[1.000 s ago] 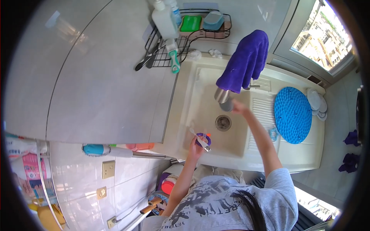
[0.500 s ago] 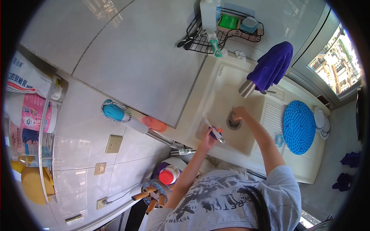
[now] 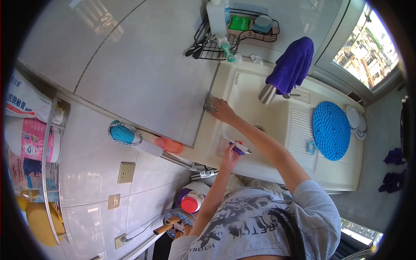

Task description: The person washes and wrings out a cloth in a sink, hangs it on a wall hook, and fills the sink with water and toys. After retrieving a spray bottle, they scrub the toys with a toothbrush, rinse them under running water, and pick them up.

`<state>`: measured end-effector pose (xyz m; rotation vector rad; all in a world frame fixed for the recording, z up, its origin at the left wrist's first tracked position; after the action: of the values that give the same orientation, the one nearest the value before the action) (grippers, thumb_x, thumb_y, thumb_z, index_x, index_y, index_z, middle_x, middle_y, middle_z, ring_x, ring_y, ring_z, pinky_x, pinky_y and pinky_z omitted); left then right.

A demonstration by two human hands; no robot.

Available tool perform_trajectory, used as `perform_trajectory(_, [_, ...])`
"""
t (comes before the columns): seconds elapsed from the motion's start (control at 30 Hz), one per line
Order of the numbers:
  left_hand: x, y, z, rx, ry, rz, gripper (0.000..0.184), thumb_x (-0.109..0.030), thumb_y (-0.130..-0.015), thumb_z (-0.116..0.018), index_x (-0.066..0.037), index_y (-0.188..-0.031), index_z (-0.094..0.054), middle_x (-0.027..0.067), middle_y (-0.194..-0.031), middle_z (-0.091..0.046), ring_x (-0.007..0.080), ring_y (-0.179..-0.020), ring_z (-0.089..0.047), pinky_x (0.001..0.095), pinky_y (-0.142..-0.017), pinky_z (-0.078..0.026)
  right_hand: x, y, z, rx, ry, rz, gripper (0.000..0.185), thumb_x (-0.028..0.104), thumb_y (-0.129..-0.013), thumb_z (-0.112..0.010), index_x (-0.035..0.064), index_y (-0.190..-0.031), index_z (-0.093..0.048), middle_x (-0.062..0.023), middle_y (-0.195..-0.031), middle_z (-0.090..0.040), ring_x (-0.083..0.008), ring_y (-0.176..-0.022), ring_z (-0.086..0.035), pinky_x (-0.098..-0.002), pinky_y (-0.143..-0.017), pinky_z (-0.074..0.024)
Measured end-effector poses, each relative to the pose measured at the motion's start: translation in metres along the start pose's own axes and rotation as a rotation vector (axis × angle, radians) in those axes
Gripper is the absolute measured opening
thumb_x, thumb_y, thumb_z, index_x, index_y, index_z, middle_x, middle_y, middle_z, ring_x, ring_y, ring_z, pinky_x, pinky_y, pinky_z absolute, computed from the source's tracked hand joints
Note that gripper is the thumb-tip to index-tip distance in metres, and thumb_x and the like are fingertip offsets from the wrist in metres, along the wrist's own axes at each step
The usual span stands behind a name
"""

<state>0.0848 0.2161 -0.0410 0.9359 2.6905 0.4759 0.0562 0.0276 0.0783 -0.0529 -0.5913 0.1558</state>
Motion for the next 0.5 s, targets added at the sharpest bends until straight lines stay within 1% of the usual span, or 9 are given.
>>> perform_trajectory(0.07, [-0.003,0.000,-0.008,-0.003,-0.003,-0.015,0.026,-0.014,-0.084,-0.059,-0.001,-0.105,-0.051,0.0111,-0.111,-0.055,0.0225,-0.108,-0.051,0.0344,-0.098,-0.039,-0.003,0.047,0.002,0.264,0.130,-0.013,0.067,0.050,-0.079,-0.055,0.0043,-0.125,-0.039,-0.0264,-0.115,-0.045,-0.0399,-0.107,-0.048,-0.0437,-0.087,-0.0445])
perform_trajectory(0.13, [-0.005,-0.005,-0.003,0.139,-0.058,-0.055,0.028,-0.018,-0.085,-0.059,-0.002,-0.108,-0.051,0.0107,-0.112,-0.055,0.0216,-0.108,-0.052,0.0342,-0.097,-0.040,-0.016,0.113,-0.005,0.681,-0.115,-0.277,0.067,0.055,-0.081,-0.048,0.0049,-0.125,-0.039,-0.0257,-0.118,-0.043,-0.0391,-0.109,-0.049,-0.0454,-0.084,-0.0464])
perform_trajectory(0.17, [-0.007,-0.007,-0.003,0.209,-0.086,-0.075,0.030,-0.020,-0.086,-0.058,-0.003,-0.109,-0.051,0.0105,-0.112,-0.056,0.0211,-0.108,-0.052,0.0341,-0.097,-0.040,-0.023,0.145,-0.011,0.699,-0.128,-0.230,0.065,0.050,-0.082,-0.051,0.0054,-0.127,-0.037,-0.0260,-0.119,-0.043,-0.0374,-0.106,-0.052,-0.0437,-0.080,-0.0488])
perform_trajectory(0.2, [-0.002,-0.007,-0.006,0.193,-0.139,-0.013,0.030,-0.021,-0.086,-0.058,-0.003,-0.110,-0.051,0.0102,-0.112,-0.055,0.0208,-0.108,-0.052,0.0341,-0.096,-0.041,-0.029,0.168,-0.014,0.718,-0.141,-0.184,0.064,0.046,-0.082,-0.053,0.0060,-0.129,-0.036,-0.0263,-0.120,-0.042,-0.0357,-0.102,-0.056,-0.0420,-0.075,-0.0513])
perform_trajectory(0.27, [0.010,-0.002,-0.014,0.159,-0.243,0.108,0.032,-0.024,-0.088,-0.057,-0.004,-0.112,-0.050,0.0096,-0.112,-0.055,0.0200,-0.108,-0.052,0.0341,-0.095,-0.042,-0.033,0.187,0.004,0.796,-0.274,-0.258,0.065,0.037,-0.082,-0.057,0.0074,-0.133,-0.031,-0.0238,-0.116,-0.047,-0.0309,-0.092,-0.061,-0.0367,-0.068,-0.0526])
perform_trajectory(0.3, [0.012,-0.002,-0.019,0.150,-0.308,0.113,0.031,-0.023,-0.088,-0.056,-0.004,-0.112,-0.050,0.0097,-0.112,-0.055,0.0202,-0.108,-0.052,0.0341,-0.094,-0.043,-0.030,0.194,0.017,0.836,-0.339,-0.291,0.066,0.033,-0.081,-0.059,0.0082,-0.135,-0.028,-0.0225,-0.114,-0.050,-0.0285,-0.087,-0.063,-0.0340,-0.064,-0.0532])
perform_trajectory(0.37, [0.016,0.003,-0.022,0.122,-0.437,0.120,0.030,-0.022,-0.090,-0.053,-0.002,-0.112,-0.050,0.0101,-0.111,-0.055,0.0205,-0.108,-0.052,0.0343,-0.092,-0.044,-0.028,0.194,0.047,0.875,-0.385,-0.359,0.069,0.024,-0.080,-0.062,0.0091,-0.136,-0.025,-0.0181,-0.106,-0.055,-0.0230,-0.077,-0.064,-0.0300,-0.058,-0.0522])
perform_trajectory(0.4, [0.014,0.004,-0.022,0.071,-0.382,0.123,0.029,-0.021,-0.090,-0.053,-0.002,-0.111,-0.050,0.0100,-0.110,-0.055,0.0206,-0.107,-0.052,0.0342,-0.092,-0.044,-0.030,0.190,0.061,0.893,-0.407,-0.392,0.071,0.020,-0.079,-0.063,0.0095,-0.137,-0.024,-0.0159,-0.102,-0.058,-0.0202,-0.071,-0.064,-0.0280,-0.055,-0.0517])
perform_trajectory(0.5, [0.007,0.000,-0.016,-0.050,-0.235,0.107,0.025,-0.017,-0.090,-0.052,0.000,-0.108,-0.051,0.0100,-0.107,-0.056,0.0211,-0.106,-0.053,0.0340,-0.091,-0.044,-0.040,0.172,0.103,0.802,-0.514,-0.331,0.068,0.023,-0.078,-0.065,0.0111,-0.134,-0.029,-0.0083,-0.100,-0.060,-0.0157,-0.073,-0.064,-0.0298,-0.053,-0.0506])
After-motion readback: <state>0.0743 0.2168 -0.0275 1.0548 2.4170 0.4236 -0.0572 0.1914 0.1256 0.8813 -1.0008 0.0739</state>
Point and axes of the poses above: each hand's wrist, its own y-axis away from the middle knuckle, its own z-axis out of the back of the hand, x = y × z, the point moved 8 cm from there along -y, towards the middle knuckle
